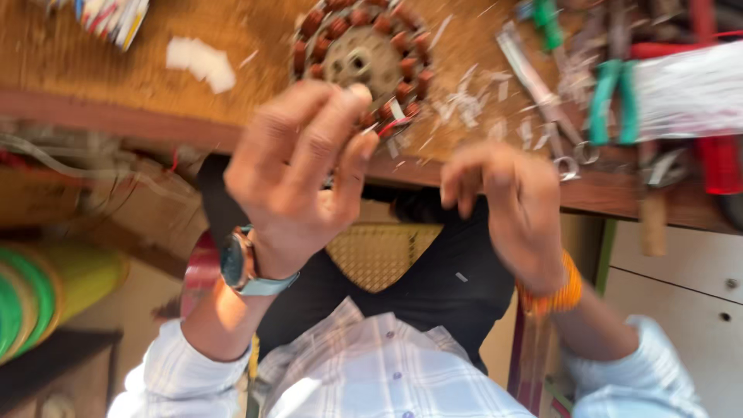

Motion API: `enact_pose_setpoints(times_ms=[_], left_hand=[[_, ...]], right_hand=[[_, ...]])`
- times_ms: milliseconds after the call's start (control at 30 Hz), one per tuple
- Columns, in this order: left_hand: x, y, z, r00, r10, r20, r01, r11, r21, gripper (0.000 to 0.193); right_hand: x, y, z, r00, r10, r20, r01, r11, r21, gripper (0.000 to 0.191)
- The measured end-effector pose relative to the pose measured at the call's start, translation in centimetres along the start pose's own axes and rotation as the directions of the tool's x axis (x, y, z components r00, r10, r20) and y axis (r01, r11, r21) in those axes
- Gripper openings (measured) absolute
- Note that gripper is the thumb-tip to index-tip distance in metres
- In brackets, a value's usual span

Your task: The person is repairing an electrical motor stator by hand. They insert white plastic spacers into the copper windings and then connect and twist colored wires to the stator terminals.

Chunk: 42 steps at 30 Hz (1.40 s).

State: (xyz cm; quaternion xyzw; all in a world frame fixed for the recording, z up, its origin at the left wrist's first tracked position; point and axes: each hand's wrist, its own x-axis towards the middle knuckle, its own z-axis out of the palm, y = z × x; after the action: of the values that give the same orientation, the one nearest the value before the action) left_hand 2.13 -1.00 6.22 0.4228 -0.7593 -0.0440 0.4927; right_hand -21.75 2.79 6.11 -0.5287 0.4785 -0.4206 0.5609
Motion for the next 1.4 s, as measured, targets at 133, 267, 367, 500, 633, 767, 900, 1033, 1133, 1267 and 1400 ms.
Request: enact_pose_setpoints(times_ms=[133, 267, 367, 500, 633, 767, 900, 1033, 1133, 1267, 1400], left_hand=[[1.1, -2.6, -1.4, 1.0, -0.023, -0.004, 0.022, 0.982, -0.189, 0.048], [3.3, -5.5, -0.3, 0.947, 0.018, 0.321, 0.099, 0.933, -0.347, 0.05], [3.7, -5.5, 0.4, 0.945, 0.11, 0.307, 0.032, 0.905, -0.425, 0.031], [3.4, -4.6, 1.4, 0.975, 0.095, 0.203, -0.014, 0.928, -0.372, 0.023], [3.0, -4.4, 2.1, 0.985, 0.07, 0.155, -0.022, 0.957, -0.29, 0.023], [3.4, -3.9, 2.0, 0.981, -0.01, 0.192, 0.051, 0.976, -0.21, 0.022], [3.8, -1.9, 1.1, 0.973, -0.149, 0.179, 0.195, 0.942, -0.272, 0.027], [1.2, 0.5, -1.8, 0.935, -0.331, 0.13, 0.353, 0.908, -0.228, 0.029], [-1.2, 1.1, -3.5, 0.809, -0.487, 0.329, 0.582, 0.744, -0.329, 0.039], [-3.0, 1.3, -3.6, 0.658, -0.429, 0.619, 0.753, 0.392, -0.528, 0.056], [-3.9, 1.5, -2.9, 0.647, -0.519, 0.558, 0.746, 0.283, -0.603, 0.035]], right_hand=[[-3.0, 8.0, 3.1, 0.991, 0.071, -0.117, -0.089, 0.984, -0.153, 0.062], [-1.0, 15.0, 6.1, 0.979, -0.074, -0.189, 0.005, 0.94, -0.341, 0.046], [0.7, 15.7, 7.8, 0.916, -0.4, -0.027, 0.283, 0.693, -0.663, 0.045], [1.3, 14.0, 8.8, 0.945, -0.327, -0.034, 0.243, 0.765, -0.597, 0.025], [0.7, 13.2, 8.0, 0.979, -0.19, -0.077, 0.121, 0.838, -0.532, 0.014], [-0.9, 12.9, 7.0, 0.986, -0.099, -0.133, 0.064, 0.968, -0.244, 0.016], [-2.3, 12.0, 6.9, 0.98, -0.053, -0.191, 0.048, 0.998, -0.027, 0.024], [-3.2, 10.4, 6.3, 0.97, 0.0, -0.241, 0.058, 0.971, 0.234, 0.03], [-3.5, 9.0, 5.9, 0.974, 0.045, -0.223, 0.018, 0.962, 0.273, 0.032], [-3.2, 6.9, 6.5, 0.995, -0.036, -0.091, 0.057, 0.97, 0.235, 0.032], [-2.6, 5.3, 7.2, 0.996, -0.057, -0.07, 0.065, 0.992, 0.11, 0.03]])
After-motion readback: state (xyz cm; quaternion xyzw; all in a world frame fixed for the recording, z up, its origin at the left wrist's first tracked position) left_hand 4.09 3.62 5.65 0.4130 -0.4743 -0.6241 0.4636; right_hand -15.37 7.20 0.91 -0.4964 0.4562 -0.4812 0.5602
